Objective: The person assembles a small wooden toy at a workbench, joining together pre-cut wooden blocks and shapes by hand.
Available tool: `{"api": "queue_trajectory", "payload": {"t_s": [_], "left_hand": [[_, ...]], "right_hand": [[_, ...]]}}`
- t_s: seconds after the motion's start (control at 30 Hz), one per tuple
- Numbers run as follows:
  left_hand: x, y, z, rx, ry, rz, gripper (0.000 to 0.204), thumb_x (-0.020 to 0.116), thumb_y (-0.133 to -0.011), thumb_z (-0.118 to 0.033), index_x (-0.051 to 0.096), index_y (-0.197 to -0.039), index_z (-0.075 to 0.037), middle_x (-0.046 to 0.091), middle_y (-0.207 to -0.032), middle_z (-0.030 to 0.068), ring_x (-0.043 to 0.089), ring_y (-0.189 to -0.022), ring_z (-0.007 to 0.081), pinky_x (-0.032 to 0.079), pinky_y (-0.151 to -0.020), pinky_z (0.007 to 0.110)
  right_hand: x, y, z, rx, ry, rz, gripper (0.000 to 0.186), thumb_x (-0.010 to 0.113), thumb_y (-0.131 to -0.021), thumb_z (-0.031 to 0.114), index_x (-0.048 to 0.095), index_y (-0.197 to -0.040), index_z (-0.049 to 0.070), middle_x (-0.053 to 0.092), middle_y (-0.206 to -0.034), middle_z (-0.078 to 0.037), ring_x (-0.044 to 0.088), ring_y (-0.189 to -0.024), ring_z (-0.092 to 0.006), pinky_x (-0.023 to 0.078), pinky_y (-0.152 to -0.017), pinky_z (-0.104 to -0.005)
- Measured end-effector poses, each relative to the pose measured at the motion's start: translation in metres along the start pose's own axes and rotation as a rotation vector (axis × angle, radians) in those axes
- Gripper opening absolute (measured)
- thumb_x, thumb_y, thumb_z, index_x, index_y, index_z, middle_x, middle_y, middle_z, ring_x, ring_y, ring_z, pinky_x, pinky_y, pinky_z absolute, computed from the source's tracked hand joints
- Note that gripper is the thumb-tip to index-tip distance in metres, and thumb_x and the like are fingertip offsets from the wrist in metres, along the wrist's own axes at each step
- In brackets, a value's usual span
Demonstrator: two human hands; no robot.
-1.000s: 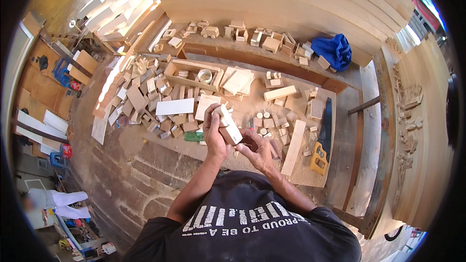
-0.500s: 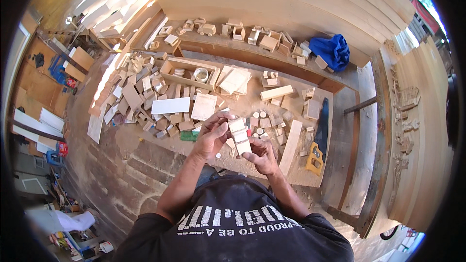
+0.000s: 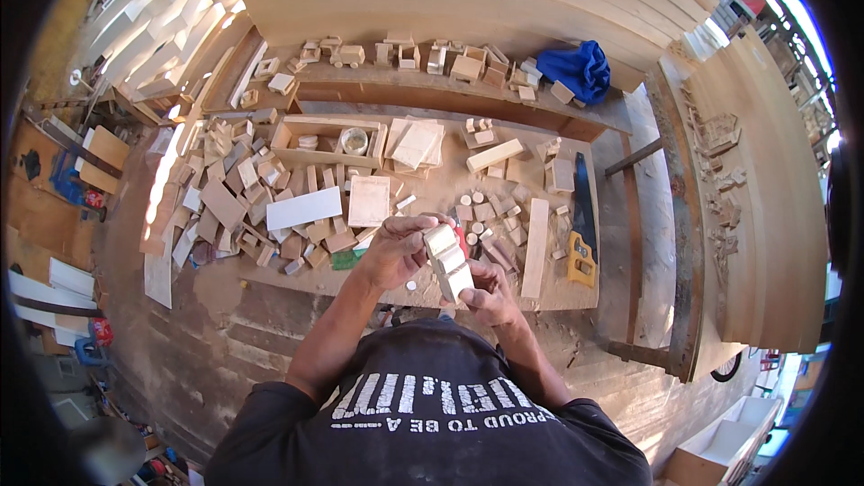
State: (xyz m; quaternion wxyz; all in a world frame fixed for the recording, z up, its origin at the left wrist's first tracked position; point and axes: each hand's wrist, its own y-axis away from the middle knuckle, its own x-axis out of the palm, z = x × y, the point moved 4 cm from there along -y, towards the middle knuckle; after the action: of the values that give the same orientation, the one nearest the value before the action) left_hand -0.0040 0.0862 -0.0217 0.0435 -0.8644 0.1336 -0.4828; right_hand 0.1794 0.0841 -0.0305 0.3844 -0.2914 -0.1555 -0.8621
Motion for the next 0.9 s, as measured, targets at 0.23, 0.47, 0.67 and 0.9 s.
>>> {"api": "queue_trajectory", "payload": {"t_s": [0.23, 0.47, 0.67, 0.9], "left_hand": [[-0.007, 0.013, -0.023, -0.008, -0.328, -0.055, 0.033, 0.068, -0.095, -0.01, 0.064, -0.127, -0.004, 0.066, -0.124, 0.012, 0.066, -0.109, 0.0186, 0.058, -0.091, 0.036], [-0.029, 0.031, -0.029, -0.125, -0.303, -0.199, 0.037, 0.071, -0.093, -0.01, 0.063, -0.129, -0.007, 0.07, -0.115, 0.0086, 0.068, -0.1, 0.0154, 0.061, -0.081, 0.034], [-0.042, 0.047, -0.03, -0.177, -0.171, -0.232, 0.034, 0.069, -0.094, -0.009, 0.063, -0.128, -0.008, 0.07, -0.117, 0.0082, 0.069, -0.102, 0.0175, 0.063, -0.081, 0.035], [-0.039, 0.061, -0.038, -0.232, -0.167, -0.208, 0.049, 0.07, -0.095, -0.013, 0.051, -0.14, -0.006, 0.067, -0.122, 0.0116, 0.068, -0.107, 0.019, 0.061, -0.086, 0.038]], "right_hand": [[0.027, 0.003, -0.027, -0.035, -0.169, -0.189, 0.044, 0.073, -0.085, 0.017, 0.063, -0.12, -0.008, 0.07, -0.102, -0.013, 0.069, -0.088, -0.0201, 0.06, -0.078, -0.0359], [0.052, 0.001, -0.048, 0.016, -0.207, -0.422, 0.035, 0.067, -0.088, 0.015, 0.064, -0.114, -0.008, 0.069, -0.094, -0.012, 0.067, -0.077, -0.02, 0.06, -0.073, -0.0376], [0.078, -0.004, -0.066, 0.018, -0.296, -0.421, 0.028, 0.065, -0.088, 0.01, 0.064, -0.111, -0.006, 0.068, -0.093, -0.01, 0.066, -0.075, -0.0171, 0.06, -0.071, -0.0349], [0.07, -0.006, -0.069, -0.005, 0.165, -0.558, 0.032, 0.071, -0.086, 0.017, 0.067, -0.107, -0.007, 0.07, -0.09, -0.009, 0.064, -0.075, -0.0136, 0.054, -0.07, -0.0299]]}}
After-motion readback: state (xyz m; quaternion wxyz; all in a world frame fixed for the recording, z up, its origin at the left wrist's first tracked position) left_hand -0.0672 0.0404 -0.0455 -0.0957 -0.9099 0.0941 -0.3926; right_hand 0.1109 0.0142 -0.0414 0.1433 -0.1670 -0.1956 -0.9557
